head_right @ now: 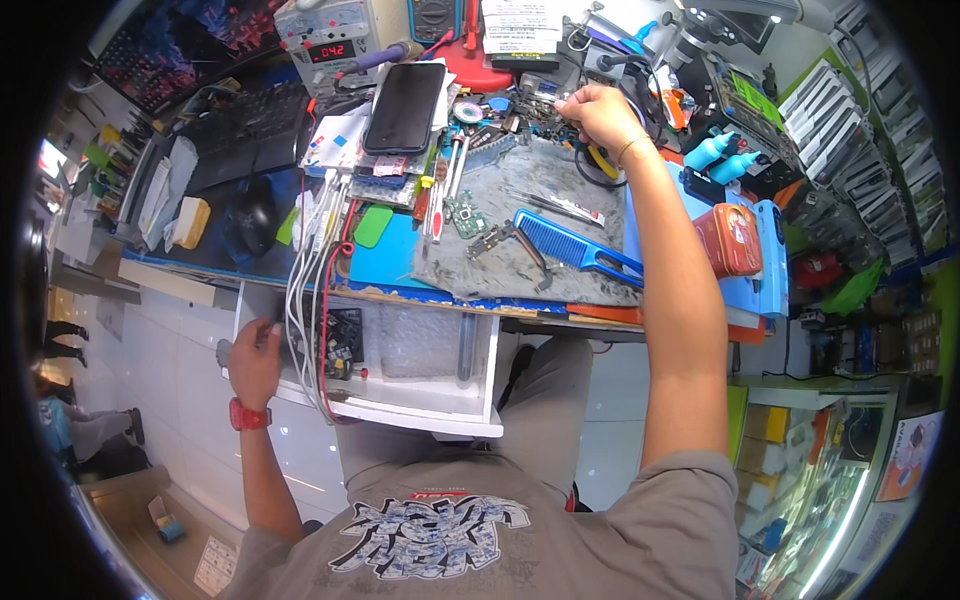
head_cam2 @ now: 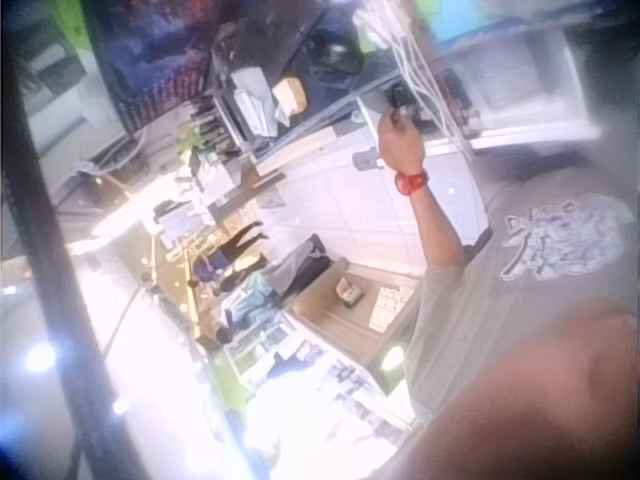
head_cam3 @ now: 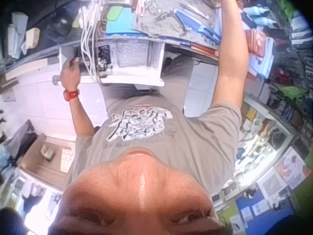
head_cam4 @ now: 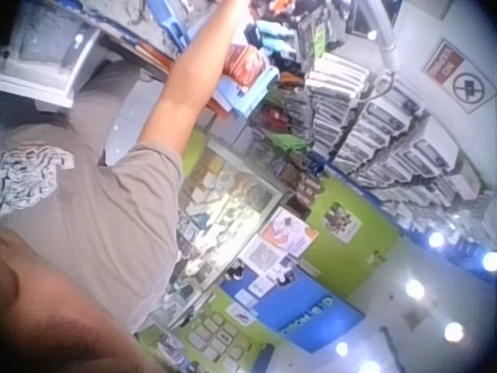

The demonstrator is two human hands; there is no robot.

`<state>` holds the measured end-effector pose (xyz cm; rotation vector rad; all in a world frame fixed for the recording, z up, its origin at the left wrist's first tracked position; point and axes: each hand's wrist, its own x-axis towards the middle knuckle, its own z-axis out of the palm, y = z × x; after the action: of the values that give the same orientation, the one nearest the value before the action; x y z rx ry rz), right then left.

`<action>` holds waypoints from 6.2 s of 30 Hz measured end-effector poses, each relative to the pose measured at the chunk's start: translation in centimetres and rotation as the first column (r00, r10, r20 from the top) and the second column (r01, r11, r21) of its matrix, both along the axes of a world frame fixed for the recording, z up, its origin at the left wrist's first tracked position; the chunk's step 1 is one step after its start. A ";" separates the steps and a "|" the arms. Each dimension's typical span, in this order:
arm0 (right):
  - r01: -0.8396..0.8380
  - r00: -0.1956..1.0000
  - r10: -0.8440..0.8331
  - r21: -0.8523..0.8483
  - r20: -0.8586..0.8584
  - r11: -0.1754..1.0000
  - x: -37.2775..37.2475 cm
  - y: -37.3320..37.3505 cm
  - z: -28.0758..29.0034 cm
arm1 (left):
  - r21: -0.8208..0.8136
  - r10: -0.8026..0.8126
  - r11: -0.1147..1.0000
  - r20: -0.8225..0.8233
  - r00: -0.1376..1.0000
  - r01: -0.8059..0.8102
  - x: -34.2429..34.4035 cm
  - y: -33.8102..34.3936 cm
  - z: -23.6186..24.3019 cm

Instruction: The person sorts through components in a drawer and on a workbench, handling small circuit boards and wires before using wire cutters to clip a small piece of material.

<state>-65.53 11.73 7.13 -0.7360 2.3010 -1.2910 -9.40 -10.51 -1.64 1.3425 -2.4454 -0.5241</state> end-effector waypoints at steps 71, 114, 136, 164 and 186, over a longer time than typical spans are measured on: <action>-0.149 0.962 0.141 -0.014 -0.233 0.989 15.8 -0.2 0.1 | 0.021 0.018 1.000 -0.054 0.998 -0.017 0.6 -0.3 -0.4; -0.473 0.861 0.486 0.114 -0.153 0.874 41.0 -13.2 -15.9 | 0.001 0.037 0.999 -0.129 0.991 -0.037 1.4 -0.5 -0.4; -0.413 0.665 0.487 -0.265 0.566 0.871 39.1 -14.5 -16.8 | -0.005 0.043 0.999 -0.198 0.979 -0.045 1.6 -0.6 -0.6; -0.761 0.619 0.693 -0.063 -0.371 0.646 39.7 -12.0 -14.3 | -0.110 0.047 0.991 -0.281 0.958 -0.081 1.7 -0.5 -1.5; -0.063 0.769 0.068 0.030 -0.635 0.998 11.4 0.3 1.2 | 0.011 0.061 0.998 -0.170 0.984 -0.060 1.2 -0.5 -1.6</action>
<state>-54.15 12.05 8.37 -1.4229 2.7497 -1.1058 -8.24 -11.00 -3.20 1.3119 -2.2604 -0.6046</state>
